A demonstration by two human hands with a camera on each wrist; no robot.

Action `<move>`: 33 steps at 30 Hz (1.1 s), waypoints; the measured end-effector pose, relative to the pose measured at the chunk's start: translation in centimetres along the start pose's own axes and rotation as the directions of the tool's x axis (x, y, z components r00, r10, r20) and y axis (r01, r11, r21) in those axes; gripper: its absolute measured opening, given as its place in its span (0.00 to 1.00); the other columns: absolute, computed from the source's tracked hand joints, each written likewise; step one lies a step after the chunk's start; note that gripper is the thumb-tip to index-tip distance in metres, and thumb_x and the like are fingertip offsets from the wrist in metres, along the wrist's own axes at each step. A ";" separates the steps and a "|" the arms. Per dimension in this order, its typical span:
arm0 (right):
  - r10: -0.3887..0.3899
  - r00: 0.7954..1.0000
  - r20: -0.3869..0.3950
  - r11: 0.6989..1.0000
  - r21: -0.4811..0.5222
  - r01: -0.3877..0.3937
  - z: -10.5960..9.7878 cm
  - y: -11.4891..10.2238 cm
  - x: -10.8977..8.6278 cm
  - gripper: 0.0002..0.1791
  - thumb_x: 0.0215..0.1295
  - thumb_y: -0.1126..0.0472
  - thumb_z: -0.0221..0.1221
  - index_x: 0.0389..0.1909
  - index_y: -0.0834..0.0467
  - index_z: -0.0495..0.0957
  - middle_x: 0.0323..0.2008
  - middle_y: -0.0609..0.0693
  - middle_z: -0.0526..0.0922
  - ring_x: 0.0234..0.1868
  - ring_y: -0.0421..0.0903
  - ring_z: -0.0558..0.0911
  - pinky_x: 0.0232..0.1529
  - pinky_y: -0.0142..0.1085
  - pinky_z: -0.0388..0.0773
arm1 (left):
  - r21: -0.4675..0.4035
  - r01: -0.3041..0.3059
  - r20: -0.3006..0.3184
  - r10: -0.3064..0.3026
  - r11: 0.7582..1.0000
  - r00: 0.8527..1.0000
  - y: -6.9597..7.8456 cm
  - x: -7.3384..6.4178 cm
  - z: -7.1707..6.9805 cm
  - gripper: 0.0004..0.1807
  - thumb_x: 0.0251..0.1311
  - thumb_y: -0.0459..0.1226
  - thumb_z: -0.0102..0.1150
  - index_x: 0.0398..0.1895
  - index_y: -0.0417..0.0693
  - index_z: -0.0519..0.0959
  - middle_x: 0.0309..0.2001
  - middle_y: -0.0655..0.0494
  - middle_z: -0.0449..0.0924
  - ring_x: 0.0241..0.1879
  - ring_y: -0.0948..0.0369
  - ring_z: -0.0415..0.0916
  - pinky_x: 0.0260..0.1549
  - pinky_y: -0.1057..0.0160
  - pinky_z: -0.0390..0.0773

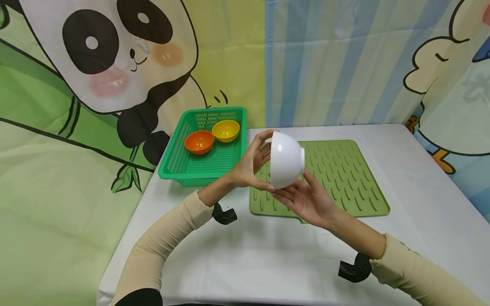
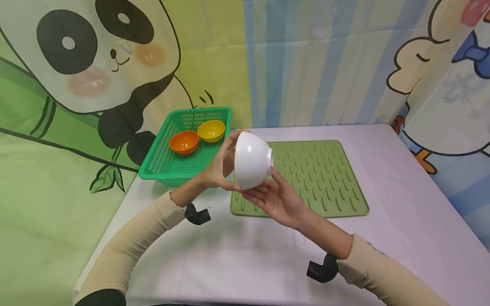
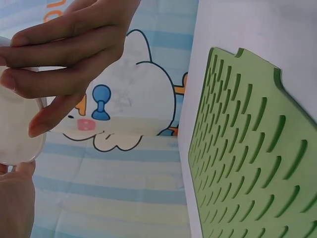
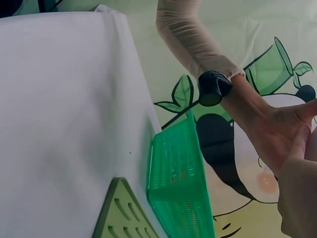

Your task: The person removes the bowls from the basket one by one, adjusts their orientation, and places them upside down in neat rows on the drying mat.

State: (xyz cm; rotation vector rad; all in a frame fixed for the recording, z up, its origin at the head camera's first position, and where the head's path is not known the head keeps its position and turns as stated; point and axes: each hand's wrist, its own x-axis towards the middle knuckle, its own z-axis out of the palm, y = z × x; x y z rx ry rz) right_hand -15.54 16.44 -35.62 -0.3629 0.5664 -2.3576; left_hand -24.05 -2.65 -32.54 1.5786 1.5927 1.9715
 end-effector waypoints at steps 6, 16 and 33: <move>-0.024 0.998 -0.063 0.997 -0.072 0.019 0.4 -0.6 0.0 0.30 0.73 0.46 0.32 0.64 0.64 0.51 0.58 0.60 0.68 0.60 0.54 0.69 0.63 0.41 0.57 | 0.020 0.008 -0.002 -0.008 1.000 1.000 -0.1 0.1 0.0 0.69 0.36 0.52 0.74 0.68 0.32 0.35 0.69 0.40 0.40 0.65 0.50 0.51 0.63 0.49 0.54; -0.054 0.959 -0.279 0.920 -0.387 -0.061 1.3 -3.1 0.0 0.34 0.72 0.45 0.37 0.66 0.66 0.46 0.50 0.56 0.75 0.51 0.50 0.77 0.54 0.41 0.71 | 0.025 -0.004 -0.011 0.004 1.000 1.000 -0.1 0.3 -0.6 0.68 0.36 0.52 0.74 0.68 0.29 0.37 0.68 0.36 0.43 0.64 0.52 0.52 0.62 0.48 0.55; 0.032 0.894 -0.446 0.418 -0.807 -0.418 2.2 -11.3 -0.2 0.29 0.69 0.46 0.47 0.50 0.71 0.67 0.32 0.53 0.82 0.33 0.45 0.83 0.42 0.39 0.79 | 0.142 0.203 -0.040 -0.199 0.969 0.979 0.2 -0.1 0.2 0.56 0.40 0.29 0.72 0.69 0.34 0.44 0.68 0.41 0.48 0.67 0.55 0.52 0.60 0.59 0.61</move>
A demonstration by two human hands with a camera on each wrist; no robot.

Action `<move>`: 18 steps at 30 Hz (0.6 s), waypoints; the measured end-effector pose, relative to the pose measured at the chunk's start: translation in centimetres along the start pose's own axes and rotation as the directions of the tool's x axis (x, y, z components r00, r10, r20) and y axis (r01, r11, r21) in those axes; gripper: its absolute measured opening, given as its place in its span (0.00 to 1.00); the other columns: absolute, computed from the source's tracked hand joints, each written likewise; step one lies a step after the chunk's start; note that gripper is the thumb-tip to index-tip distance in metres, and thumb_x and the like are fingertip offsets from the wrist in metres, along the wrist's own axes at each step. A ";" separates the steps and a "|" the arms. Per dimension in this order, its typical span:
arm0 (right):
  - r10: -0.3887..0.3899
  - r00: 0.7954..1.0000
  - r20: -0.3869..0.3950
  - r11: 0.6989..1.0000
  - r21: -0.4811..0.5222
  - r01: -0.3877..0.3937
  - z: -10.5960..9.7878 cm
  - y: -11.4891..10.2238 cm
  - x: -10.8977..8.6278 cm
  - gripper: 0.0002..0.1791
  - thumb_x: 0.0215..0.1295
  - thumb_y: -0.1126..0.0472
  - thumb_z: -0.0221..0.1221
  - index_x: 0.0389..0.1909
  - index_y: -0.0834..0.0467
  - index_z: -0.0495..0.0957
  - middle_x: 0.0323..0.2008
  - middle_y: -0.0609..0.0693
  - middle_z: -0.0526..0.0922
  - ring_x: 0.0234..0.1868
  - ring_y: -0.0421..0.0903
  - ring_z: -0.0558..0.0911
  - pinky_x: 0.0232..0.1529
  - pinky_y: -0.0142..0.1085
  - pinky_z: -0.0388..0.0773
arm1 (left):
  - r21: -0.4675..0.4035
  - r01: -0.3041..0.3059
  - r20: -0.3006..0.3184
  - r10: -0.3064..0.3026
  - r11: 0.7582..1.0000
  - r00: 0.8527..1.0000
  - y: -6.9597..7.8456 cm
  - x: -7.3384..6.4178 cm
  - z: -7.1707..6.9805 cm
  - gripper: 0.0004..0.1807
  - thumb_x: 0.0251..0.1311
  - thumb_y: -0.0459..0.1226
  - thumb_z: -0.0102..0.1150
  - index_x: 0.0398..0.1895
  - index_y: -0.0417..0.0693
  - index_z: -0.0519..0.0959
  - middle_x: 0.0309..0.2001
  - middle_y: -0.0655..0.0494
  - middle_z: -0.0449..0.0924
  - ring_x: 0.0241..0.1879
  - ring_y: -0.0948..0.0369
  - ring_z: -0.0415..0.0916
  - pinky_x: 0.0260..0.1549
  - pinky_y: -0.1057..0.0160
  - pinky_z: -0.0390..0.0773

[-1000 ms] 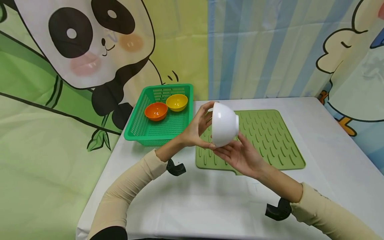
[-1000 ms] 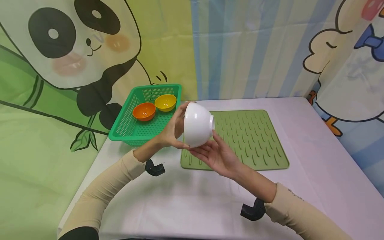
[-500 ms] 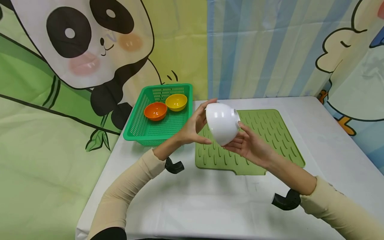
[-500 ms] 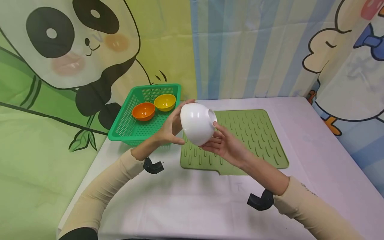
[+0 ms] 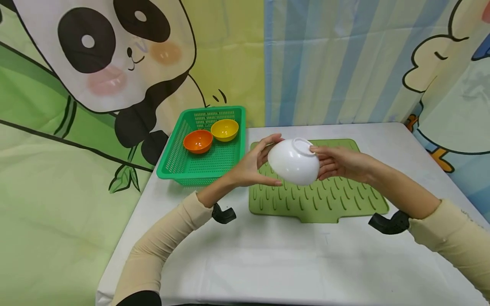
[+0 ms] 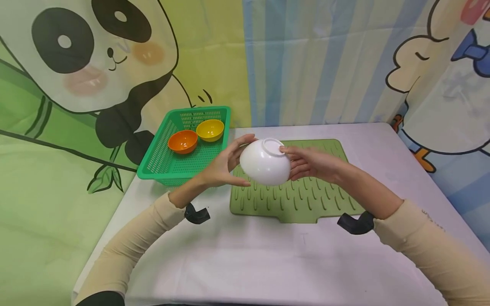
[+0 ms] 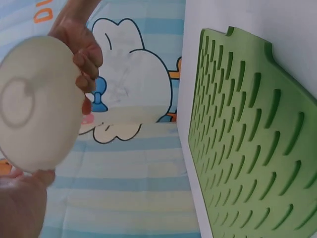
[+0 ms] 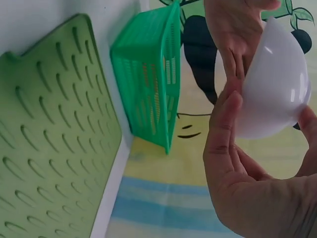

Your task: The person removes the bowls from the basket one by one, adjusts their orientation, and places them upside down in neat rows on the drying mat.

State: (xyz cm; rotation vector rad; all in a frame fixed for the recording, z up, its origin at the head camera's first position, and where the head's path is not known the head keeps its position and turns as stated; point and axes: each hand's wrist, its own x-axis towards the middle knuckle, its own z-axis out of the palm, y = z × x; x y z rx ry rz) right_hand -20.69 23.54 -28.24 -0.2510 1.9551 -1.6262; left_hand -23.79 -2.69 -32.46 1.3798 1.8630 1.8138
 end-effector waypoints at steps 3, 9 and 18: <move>0.027 0.999 -0.035 0.998 -0.050 -0.029 -0.2 -0.1 0.4 0.29 0.68 0.47 0.49 0.50 0.72 0.67 0.31 0.53 0.83 0.32 0.45 0.84 0.41 0.40 0.79 | 0.086 0.047 -0.041 -0.044 0.995 0.998 0.7 0.1 0.8 0.56 0.36 0.20 0.69 0.69 0.35 0.46 0.67 0.40 0.50 0.66 0.54 0.54 0.59 0.60 0.63; 0.056 0.994 -0.089 0.995 -0.081 -0.063 -0.1 0.2 0.8 0.30 0.66 0.48 0.52 0.48 0.74 0.69 0.30 0.56 0.83 0.30 0.47 0.84 0.39 0.42 0.80 | 0.195 0.098 -0.086 -0.082 0.976 0.993 1.2 -0.1 1.6 0.56 0.34 0.23 0.73 0.68 0.34 0.48 0.65 0.38 0.52 0.65 0.53 0.56 0.59 0.62 0.63; 0.078 0.982 -0.170 0.976 -0.189 -0.110 0.3 1.0 1.3 0.35 0.61 0.44 0.56 0.50 0.75 0.69 0.36 0.59 0.82 0.32 0.50 0.84 0.37 0.40 0.80 | 0.336 0.094 -0.147 -0.047 0.937 0.988 -3.0 -0.9 1.7 0.54 0.33 0.36 0.78 0.66 0.41 0.58 0.62 0.46 0.57 0.60 0.58 0.63 0.56 0.66 0.66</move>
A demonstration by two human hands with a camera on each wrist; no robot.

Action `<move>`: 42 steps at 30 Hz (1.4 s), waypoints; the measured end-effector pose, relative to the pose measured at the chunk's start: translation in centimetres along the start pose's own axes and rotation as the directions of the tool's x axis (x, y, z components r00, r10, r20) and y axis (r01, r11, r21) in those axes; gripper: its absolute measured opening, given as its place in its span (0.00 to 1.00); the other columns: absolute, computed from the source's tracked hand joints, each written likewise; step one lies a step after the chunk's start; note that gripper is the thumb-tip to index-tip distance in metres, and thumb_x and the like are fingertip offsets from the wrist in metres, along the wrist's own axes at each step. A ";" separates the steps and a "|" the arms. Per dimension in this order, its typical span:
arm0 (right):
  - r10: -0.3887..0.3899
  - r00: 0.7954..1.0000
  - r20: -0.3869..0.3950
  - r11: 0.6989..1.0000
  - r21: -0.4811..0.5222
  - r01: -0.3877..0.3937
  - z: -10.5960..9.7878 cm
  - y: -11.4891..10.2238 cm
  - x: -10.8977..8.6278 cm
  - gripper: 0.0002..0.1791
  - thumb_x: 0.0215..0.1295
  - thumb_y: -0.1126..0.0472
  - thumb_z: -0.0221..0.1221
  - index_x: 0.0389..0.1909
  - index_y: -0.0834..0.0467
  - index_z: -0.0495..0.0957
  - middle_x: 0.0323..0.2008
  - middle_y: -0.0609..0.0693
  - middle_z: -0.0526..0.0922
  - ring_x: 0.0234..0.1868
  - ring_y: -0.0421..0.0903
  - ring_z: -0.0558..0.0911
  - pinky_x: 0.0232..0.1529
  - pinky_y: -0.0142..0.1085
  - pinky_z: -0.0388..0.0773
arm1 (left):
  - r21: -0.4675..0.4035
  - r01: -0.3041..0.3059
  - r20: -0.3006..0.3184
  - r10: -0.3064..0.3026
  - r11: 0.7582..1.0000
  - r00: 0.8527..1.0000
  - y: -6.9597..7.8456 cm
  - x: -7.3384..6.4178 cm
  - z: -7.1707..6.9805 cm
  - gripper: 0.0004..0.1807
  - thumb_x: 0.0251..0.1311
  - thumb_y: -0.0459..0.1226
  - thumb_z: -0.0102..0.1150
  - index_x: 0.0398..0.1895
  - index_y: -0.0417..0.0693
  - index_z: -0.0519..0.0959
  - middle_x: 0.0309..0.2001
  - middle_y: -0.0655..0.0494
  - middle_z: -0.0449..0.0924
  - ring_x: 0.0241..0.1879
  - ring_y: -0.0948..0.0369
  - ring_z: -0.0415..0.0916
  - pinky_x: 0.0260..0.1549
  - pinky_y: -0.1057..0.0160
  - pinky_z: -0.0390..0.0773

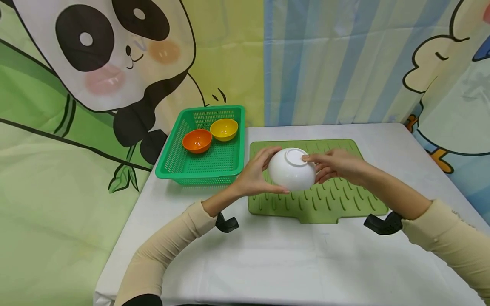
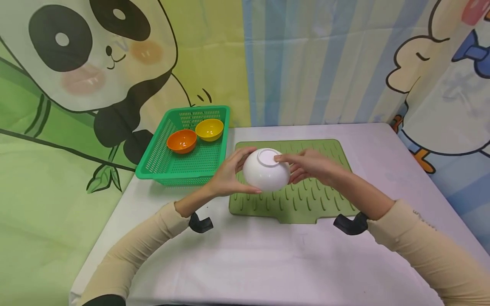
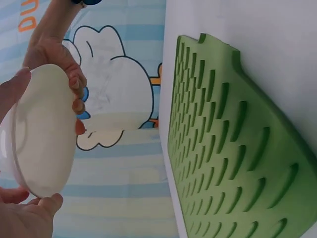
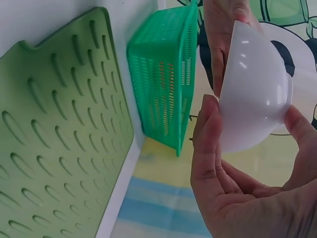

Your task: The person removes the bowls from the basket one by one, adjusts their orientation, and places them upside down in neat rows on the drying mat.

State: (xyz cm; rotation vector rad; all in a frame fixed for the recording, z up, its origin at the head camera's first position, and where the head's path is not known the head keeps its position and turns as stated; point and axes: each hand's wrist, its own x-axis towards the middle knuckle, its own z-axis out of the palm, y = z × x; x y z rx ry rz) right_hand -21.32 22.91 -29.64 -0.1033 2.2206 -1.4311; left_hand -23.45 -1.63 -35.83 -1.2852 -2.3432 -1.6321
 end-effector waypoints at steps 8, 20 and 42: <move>0.017 0.997 -0.079 0.997 -0.072 -0.023 0.7 0.7 0.6 0.40 0.58 0.41 0.58 0.52 0.76 0.69 0.42 0.63 0.79 0.31 0.49 0.83 0.35 0.37 0.80 | 0.048 -0.050 -0.054 0.053 0.998 0.997 -1.5 -0.3 0.8 0.53 0.28 0.37 0.80 0.63 0.39 0.62 0.58 0.47 0.64 0.58 0.59 0.66 0.56 0.66 0.66; 0.065 0.984 -0.163 0.980 -0.174 -0.093 -0.3 0.8 2.8 0.45 0.59 0.36 0.52 0.59 0.74 0.62 0.42 0.62 0.77 0.34 0.48 0.80 0.52 0.51 0.69 | 0.117 0.008 -0.141 0.009 0.993 0.990 -4.3 1.8 1.9 0.52 0.27 0.42 0.81 0.62 0.43 0.63 0.57 0.50 0.67 0.58 0.62 0.66 0.55 0.69 0.65; -0.041 0.913 -0.405 0.994 -0.105 -0.002 -2.9 5.2 15.2 0.47 0.57 0.28 0.47 0.65 0.62 0.63 0.65 0.63 0.61 0.64 0.61 0.60 0.59 0.56 0.59 | 0.297 0.414 -0.448 -0.257 0.861 0.856 -12.9 8.8 4.1 0.54 0.29 0.52 0.78 0.63 0.44 0.64 0.57 0.50 0.68 0.53 0.56 0.69 0.47 0.59 0.73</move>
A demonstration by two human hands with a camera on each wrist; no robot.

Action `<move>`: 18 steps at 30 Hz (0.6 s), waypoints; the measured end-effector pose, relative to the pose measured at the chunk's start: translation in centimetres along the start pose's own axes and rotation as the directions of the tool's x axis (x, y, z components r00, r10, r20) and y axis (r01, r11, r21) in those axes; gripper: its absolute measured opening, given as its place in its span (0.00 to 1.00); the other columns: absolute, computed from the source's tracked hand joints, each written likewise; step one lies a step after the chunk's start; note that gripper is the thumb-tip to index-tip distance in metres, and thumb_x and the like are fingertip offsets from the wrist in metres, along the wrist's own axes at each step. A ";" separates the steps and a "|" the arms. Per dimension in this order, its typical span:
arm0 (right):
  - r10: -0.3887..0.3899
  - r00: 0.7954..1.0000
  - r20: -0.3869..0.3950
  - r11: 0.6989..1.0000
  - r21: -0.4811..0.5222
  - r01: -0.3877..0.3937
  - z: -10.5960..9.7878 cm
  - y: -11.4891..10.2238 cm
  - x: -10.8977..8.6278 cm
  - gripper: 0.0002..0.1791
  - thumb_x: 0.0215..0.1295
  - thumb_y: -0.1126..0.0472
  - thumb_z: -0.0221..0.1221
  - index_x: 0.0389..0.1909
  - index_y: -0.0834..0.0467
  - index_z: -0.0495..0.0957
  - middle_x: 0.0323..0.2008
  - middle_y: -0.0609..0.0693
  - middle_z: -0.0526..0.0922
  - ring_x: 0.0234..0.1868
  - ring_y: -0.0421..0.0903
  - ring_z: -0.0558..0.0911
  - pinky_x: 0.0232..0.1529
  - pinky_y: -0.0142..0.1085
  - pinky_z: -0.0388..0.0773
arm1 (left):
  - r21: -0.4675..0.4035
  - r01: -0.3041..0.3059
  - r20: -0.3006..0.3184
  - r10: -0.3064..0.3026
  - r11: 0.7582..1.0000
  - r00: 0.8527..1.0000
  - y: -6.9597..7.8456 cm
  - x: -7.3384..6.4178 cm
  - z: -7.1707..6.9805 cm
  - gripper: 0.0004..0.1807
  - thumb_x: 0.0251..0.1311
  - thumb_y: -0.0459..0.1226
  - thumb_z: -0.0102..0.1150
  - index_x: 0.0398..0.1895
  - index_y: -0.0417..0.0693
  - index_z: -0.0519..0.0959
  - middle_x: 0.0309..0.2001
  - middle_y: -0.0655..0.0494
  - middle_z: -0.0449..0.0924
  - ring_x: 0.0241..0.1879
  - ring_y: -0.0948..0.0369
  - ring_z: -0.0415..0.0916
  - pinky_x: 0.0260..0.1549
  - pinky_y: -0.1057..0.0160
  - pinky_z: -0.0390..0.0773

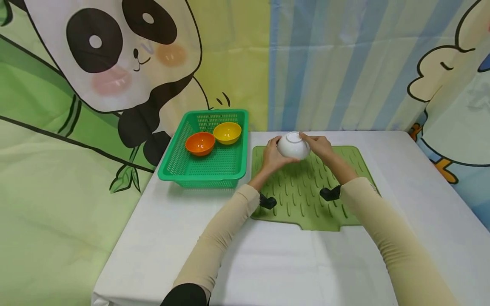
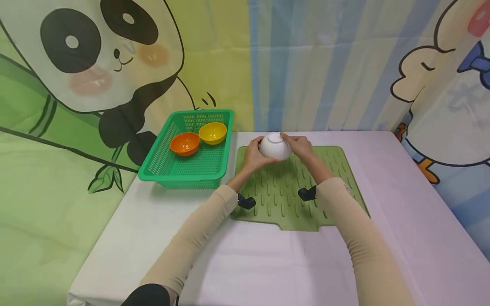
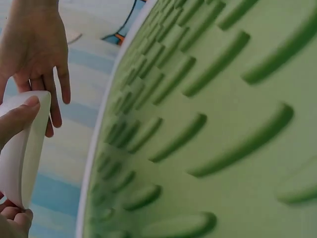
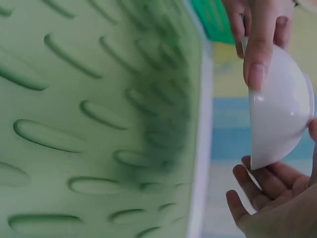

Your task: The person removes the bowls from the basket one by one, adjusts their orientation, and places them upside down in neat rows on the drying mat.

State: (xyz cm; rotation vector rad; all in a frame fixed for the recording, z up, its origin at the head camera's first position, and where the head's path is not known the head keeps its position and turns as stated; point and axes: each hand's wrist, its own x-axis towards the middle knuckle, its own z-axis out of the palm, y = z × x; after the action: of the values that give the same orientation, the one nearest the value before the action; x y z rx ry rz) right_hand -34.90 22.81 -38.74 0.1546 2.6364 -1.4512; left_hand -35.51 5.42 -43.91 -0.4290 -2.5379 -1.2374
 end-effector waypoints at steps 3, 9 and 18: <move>-0.015 1.000 0.018 0.999 -0.034 0.015 0.5 1.5 1.0 0.48 0.57 0.27 0.44 0.65 0.61 0.63 0.65 0.63 0.61 0.64 0.61 0.60 0.59 0.57 0.60 | -0.009 0.009 0.021 -0.009 1.000 1.000 -1.0 0.1 0.9 0.54 0.29 0.51 0.78 0.64 0.42 0.63 0.58 0.49 0.67 0.54 0.54 0.68 0.49 0.57 0.72; -0.067 0.996 0.052 0.990 -0.120 0.073 1.8 3.7 1.6 0.45 0.61 0.29 0.42 0.65 0.62 0.64 0.63 0.65 0.63 0.62 0.62 0.62 0.57 0.56 0.63 | -0.037 0.029 0.079 -0.026 0.999 0.997 -3.4 -0.6 1.8 0.55 0.29 0.50 0.78 0.64 0.43 0.62 0.58 0.49 0.66 0.55 0.55 0.67 0.50 0.57 0.72; -0.078 0.994 0.076 0.984 -0.155 0.089 2.4 4.7 2.0 0.45 0.62 0.30 0.40 0.65 0.62 0.62 0.63 0.66 0.63 0.61 0.63 0.63 0.57 0.57 0.63 | -0.043 -0.012 0.122 0.018 0.999 0.992 -4.8 -0.2 2.1 0.55 0.29 0.50 0.78 0.64 0.41 0.61 0.57 0.48 0.67 0.54 0.53 0.68 0.49 0.55 0.72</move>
State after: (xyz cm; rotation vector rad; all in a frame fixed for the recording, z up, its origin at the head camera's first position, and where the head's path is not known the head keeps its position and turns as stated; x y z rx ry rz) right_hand -35.96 23.35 -44.26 -0.0221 2.7159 -1.2384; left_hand -37.44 4.21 -48.69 -0.5486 -2.6083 -1.2988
